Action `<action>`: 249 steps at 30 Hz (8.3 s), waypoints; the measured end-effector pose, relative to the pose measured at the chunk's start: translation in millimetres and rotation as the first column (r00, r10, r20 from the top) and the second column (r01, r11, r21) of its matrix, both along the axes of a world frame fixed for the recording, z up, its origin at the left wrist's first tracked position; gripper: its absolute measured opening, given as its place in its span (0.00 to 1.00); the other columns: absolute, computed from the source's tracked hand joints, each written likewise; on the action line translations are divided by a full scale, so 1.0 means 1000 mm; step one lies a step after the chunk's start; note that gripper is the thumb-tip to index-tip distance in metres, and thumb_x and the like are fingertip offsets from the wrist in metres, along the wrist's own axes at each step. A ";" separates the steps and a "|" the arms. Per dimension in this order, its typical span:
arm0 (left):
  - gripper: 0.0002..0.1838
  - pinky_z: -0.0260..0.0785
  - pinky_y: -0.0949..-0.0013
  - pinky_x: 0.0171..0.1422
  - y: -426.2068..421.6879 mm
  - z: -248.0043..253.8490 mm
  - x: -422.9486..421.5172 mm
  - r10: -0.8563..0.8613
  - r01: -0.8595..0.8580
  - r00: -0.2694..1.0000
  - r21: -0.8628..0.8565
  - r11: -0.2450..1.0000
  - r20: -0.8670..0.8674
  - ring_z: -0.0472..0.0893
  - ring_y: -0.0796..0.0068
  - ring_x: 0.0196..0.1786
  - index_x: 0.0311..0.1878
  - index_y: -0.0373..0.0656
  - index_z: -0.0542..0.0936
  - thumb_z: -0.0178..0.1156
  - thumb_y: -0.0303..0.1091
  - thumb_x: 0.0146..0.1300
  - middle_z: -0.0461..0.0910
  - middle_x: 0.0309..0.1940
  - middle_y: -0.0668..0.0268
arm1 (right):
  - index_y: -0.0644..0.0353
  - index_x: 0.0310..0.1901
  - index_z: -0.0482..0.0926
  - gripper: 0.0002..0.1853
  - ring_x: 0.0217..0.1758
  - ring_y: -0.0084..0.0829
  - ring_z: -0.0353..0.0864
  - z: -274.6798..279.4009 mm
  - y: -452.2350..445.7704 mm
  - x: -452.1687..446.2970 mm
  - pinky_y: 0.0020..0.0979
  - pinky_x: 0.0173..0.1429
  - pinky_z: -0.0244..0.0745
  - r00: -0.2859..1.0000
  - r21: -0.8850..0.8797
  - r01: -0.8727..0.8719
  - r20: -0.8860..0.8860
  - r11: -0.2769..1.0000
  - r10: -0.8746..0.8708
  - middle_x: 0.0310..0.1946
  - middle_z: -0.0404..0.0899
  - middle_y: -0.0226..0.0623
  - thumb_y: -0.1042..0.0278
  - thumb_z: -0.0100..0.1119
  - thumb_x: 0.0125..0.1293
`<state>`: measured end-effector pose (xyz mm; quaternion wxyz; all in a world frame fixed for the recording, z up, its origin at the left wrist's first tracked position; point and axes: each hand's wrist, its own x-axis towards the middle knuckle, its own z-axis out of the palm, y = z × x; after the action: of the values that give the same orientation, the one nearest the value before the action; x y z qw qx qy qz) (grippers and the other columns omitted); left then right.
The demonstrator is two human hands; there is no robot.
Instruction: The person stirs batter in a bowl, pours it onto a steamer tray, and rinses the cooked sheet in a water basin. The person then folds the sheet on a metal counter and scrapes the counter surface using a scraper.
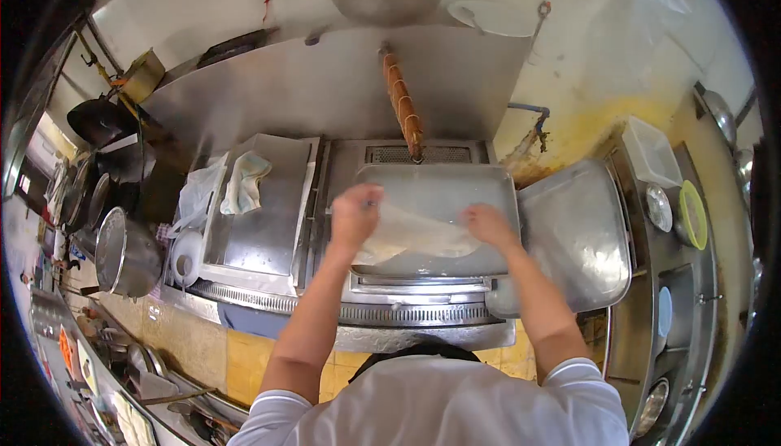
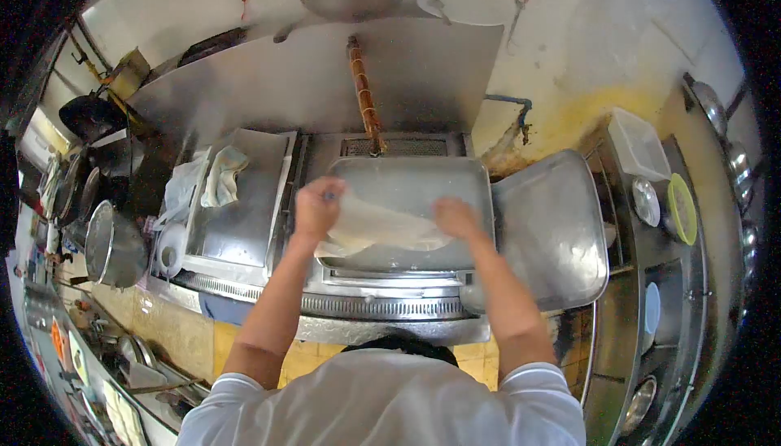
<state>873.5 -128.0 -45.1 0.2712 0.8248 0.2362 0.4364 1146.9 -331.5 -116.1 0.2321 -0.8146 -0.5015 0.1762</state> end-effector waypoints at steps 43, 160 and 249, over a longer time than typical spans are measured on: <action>0.09 0.79 0.61 0.49 -0.014 0.005 0.080 -0.088 0.083 0.996 -0.199 0.977 -0.021 0.87 0.54 0.41 0.45 0.37 0.86 0.63 0.23 0.63 0.88 0.39 0.49 | 0.68 0.41 0.85 0.14 0.41 0.42 0.87 0.031 0.099 -0.067 0.42 0.47 0.78 0.913 0.224 0.084 -0.409 0.971 0.015 0.37 0.87 0.52 0.67 0.52 0.67; 0.08 0.78 0.59 0.49 -0.009 -0.004 0.080 -0.071 0.071 0.997 -0.245 0.967 0.009 0.88 0.58 0.41 0.45 0.39 0.88 0.65 0.30 0.67 0.88 0.38 0.52 | 0.67 0.39 0.87 0.12 0.30 0.27 0.77 0.056 0.087 -0.073 0.36 0.38 0.75 0.734 0.108 0.117 -0.679 0.987 -0.013 0.25 0.81 0.32 0.68 0.58 0.65; 0.39 0.69 0.57 0.73 0.042 -0.047 0.048 -0.251 0.132 0.877 -0.295 0.946 -0.410 0.75 0.49 0.70 0.73 0.41 0.71 0.72 0.46 0.61 0.77 0.67 0.49 | 0.60 0.63 0.79 0.25 0.61 0.49 0.81 0.026 -0.010 0.025 0.45 0.63 0.75 0.972 0.303 0.187 0.082 0.935 -0.221 0.59 0.82 0.52 0.72 0.63 0.61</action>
<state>921.5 -86.5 -92.6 0.3575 0.8792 0.2628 0.1738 1172.0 -341.1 -90.5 0.3378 -0.8276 -0.4473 0.0277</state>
